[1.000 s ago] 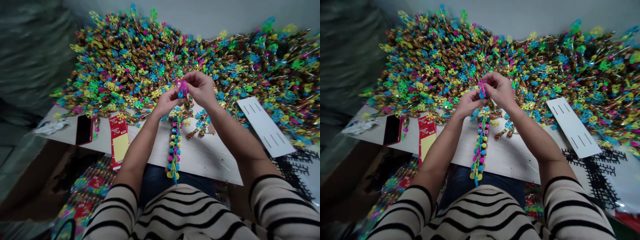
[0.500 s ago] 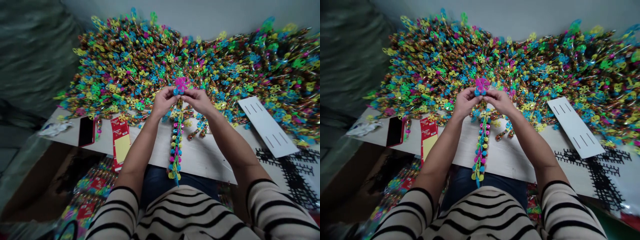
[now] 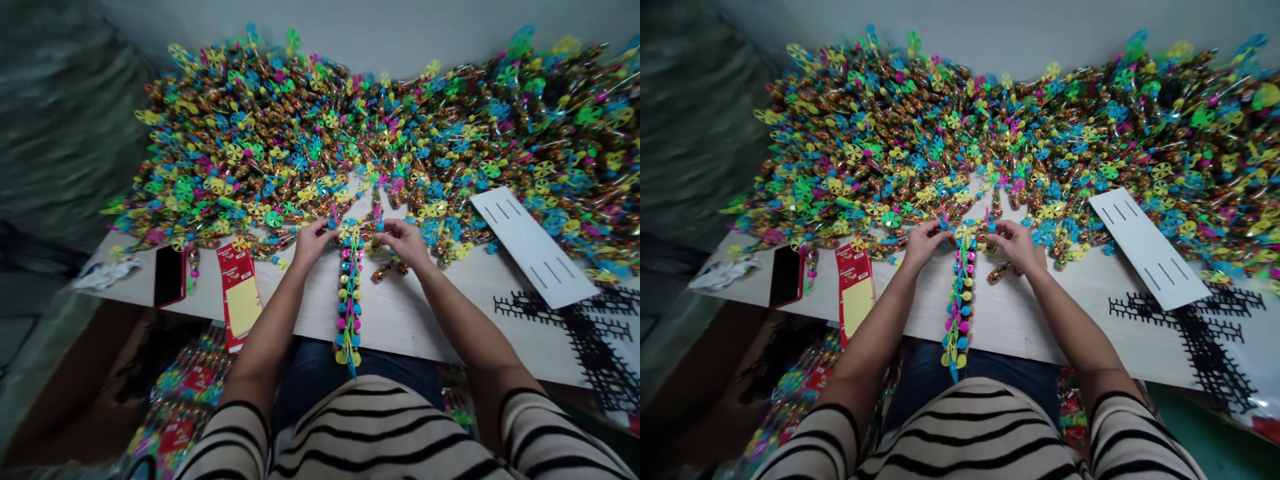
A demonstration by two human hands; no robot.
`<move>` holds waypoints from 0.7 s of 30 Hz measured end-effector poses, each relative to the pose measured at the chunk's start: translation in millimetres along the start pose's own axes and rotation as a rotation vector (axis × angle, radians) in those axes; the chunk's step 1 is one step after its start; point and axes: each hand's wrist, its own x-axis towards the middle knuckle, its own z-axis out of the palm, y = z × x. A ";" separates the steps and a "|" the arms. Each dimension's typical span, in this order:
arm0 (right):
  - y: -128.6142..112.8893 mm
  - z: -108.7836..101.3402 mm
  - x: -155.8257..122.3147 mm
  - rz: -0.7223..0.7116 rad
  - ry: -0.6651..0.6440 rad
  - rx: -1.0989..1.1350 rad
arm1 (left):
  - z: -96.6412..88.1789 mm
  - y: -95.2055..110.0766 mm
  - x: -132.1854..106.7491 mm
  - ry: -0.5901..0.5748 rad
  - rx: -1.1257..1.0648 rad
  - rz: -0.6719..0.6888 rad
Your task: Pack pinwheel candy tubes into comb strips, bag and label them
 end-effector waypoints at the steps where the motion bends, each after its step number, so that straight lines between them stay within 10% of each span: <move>1: 6.3 5.5 -2.3 0.013 -0.001 -0.006 | 1.2 -1.6 -2.2 -0.015 0.023 -0.005; 9: 29.7 31.8 4.8 0.029 -0.093 -0.032 | -1.7 12.7 -6.5 -0.227 0.338 0.101; 21: 31.7 39.8 -0.7 -0.195 -0.192 -0.142 | -7.1 -20.8 -27.4 -0.094 0.208 -0.035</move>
